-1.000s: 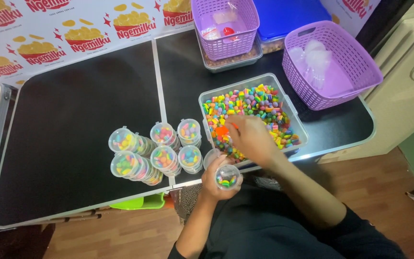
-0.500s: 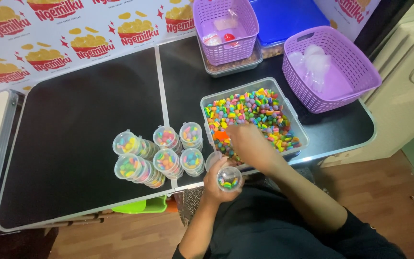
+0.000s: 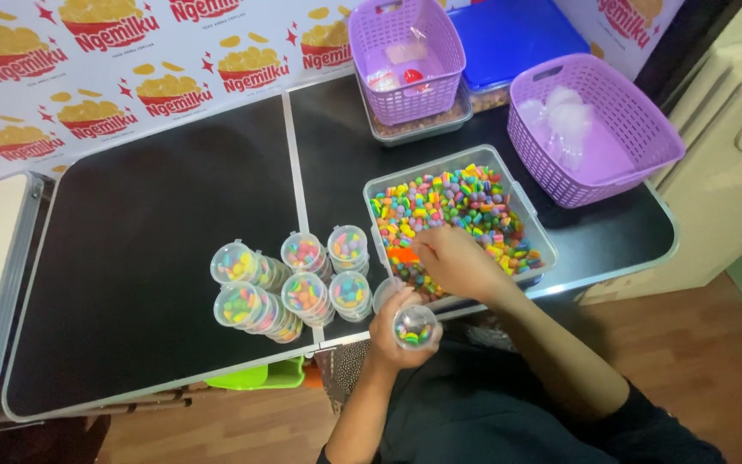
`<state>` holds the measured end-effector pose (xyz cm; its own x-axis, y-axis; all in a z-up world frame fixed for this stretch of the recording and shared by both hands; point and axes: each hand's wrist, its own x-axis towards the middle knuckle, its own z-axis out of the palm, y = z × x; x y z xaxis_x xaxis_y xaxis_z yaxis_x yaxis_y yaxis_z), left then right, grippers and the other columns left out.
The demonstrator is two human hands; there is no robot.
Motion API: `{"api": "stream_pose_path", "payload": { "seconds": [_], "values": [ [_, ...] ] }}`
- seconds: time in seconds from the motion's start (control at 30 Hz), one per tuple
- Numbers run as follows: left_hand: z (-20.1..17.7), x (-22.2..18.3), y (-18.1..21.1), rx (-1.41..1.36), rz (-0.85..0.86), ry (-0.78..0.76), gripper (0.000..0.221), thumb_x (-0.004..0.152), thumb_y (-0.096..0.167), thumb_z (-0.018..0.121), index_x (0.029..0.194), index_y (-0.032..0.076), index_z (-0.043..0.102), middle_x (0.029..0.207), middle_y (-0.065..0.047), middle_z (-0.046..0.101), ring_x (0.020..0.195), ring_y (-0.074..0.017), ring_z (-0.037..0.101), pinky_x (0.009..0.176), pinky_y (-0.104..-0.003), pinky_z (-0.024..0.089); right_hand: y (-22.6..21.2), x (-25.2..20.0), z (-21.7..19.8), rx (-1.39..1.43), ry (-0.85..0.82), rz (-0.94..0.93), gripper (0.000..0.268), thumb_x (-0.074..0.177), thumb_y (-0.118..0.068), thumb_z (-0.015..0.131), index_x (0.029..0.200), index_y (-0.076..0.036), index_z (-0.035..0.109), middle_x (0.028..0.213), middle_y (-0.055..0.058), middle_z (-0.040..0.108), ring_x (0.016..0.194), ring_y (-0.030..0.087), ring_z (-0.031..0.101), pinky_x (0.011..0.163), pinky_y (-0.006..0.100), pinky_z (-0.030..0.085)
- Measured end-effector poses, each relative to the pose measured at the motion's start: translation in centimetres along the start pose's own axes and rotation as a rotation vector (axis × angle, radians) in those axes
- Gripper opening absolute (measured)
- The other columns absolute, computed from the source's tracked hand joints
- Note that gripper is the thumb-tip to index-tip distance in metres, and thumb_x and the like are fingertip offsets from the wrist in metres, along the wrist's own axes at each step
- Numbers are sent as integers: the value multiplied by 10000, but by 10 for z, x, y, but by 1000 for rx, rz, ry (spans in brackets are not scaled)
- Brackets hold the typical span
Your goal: The person scoops colorful candies from a large tray into small clear plastic cups using an orange scoop. They fill several cups and place them on the table, then retrieve a lid from a purple basket to close a filled cup. The process repeats with additional cups.
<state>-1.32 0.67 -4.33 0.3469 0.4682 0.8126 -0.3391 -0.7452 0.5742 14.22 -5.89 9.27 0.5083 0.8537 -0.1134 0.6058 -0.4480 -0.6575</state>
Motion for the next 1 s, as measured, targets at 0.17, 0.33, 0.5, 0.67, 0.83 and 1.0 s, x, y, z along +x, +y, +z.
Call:
{"api": "stream_pose_path", "payload": {
  "seconds": [0.17,0.33,0.5,0.67,0.83,1.0],
  "values": [
    [-6,9,5,-21,4,-8,808,668,582,847,1181,-30,723,928,-97,819,800,-255,788,821,-344,622,-15,-18,-26,62,6,24,248,953,-263,545,900,-112,734,750,187,747,894,418,736,730,506,567],
    [-4,7,11,-97,-58,-1,898,655,581,867,1252,-66,690,936,-139,810,833,-294,783,817,-390,618,2,-51,-44,237,141,-8,305,955,-201,614,1016,61,757,888,315,747,958,488,720,840,545,550],
    [8,-1,4,-164,-49,15,877,641,341,933,1310,-131,618,918,-147,806,800,-303,784,806,-397,616,-21,-92,-67,226,2,58,288,958,-201,598,991,-60,846,843,204,826,852,374,796,834,444,614],
    [0,5,6,-232,-10,8,898,683,245,921,1383,-177,548,921,-186,794,828,-287,769,844,-386,597,-48,-102,-55,156,5,-93,212,930,-174,621,940,-140,830,762,132,804,759,317,787,755,413,625],
    [-1,-5,-7,-272,-16,-25,919,686,266,932,1395,-175,549,961,-201,789,884,-281,765,852,-387,595,-49,-100,-43,-89,111,-449,154,970,-171,622,919,-136,763,807,37,766,740,260,758,740,349,606],
    [-4,14,10,-291,-14,-41,892,714,286,915,1384,-175,550,984,-182,795,882,-293,777,893,-387,593,-8,-99,-23,-303,297,-733,190,1010,-344,583,951,-219,714,827,-17,614,723,225,643,698,346,550]
  ]
}}
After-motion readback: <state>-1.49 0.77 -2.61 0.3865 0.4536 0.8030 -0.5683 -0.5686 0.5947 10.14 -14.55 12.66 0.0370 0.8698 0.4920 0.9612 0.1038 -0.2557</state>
